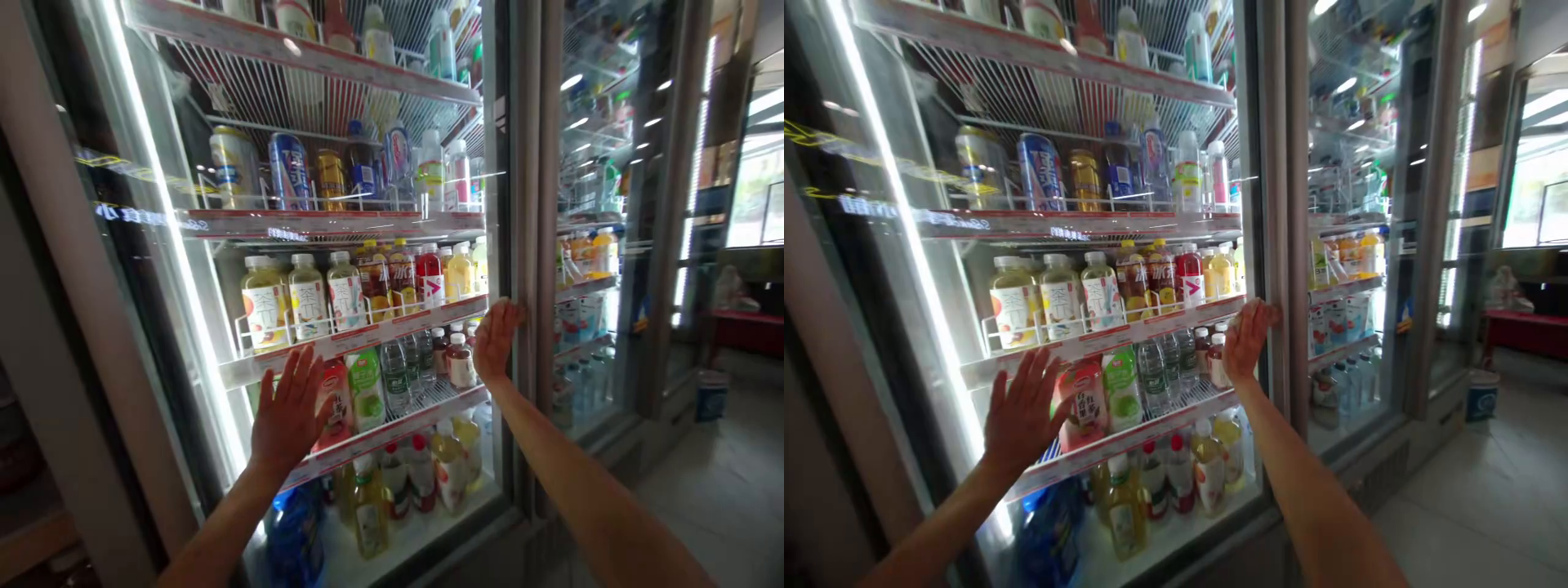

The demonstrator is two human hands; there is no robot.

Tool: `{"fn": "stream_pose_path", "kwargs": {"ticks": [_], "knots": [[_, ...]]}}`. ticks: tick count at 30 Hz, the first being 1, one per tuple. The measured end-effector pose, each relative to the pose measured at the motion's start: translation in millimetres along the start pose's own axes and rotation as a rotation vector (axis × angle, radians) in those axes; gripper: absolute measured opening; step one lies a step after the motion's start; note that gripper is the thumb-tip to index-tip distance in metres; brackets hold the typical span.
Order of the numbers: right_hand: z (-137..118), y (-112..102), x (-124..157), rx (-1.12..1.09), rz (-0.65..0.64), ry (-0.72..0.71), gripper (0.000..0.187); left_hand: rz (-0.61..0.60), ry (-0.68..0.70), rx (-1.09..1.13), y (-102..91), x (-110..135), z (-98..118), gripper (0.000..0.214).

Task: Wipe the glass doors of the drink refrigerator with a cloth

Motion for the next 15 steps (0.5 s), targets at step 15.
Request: {"fn": "stream_pose_path", "kwargs": {"ticks": [15], "knots": [[-19, 12, -34, -0.102, -0.078, -0.157, 0.057, 0.025, -0.009, 0.024, -0.6, 1, -1, 0.063]]}}
Point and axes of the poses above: each hand's wrist, its own x-axis away from the middle knuckle, its own y-axis out of the palm, z = x × y, the point moved 8 cm from there along -x, towards the middle knuckle, and after that the axes turned 2 degrees about -x, right-handed, at the moved point
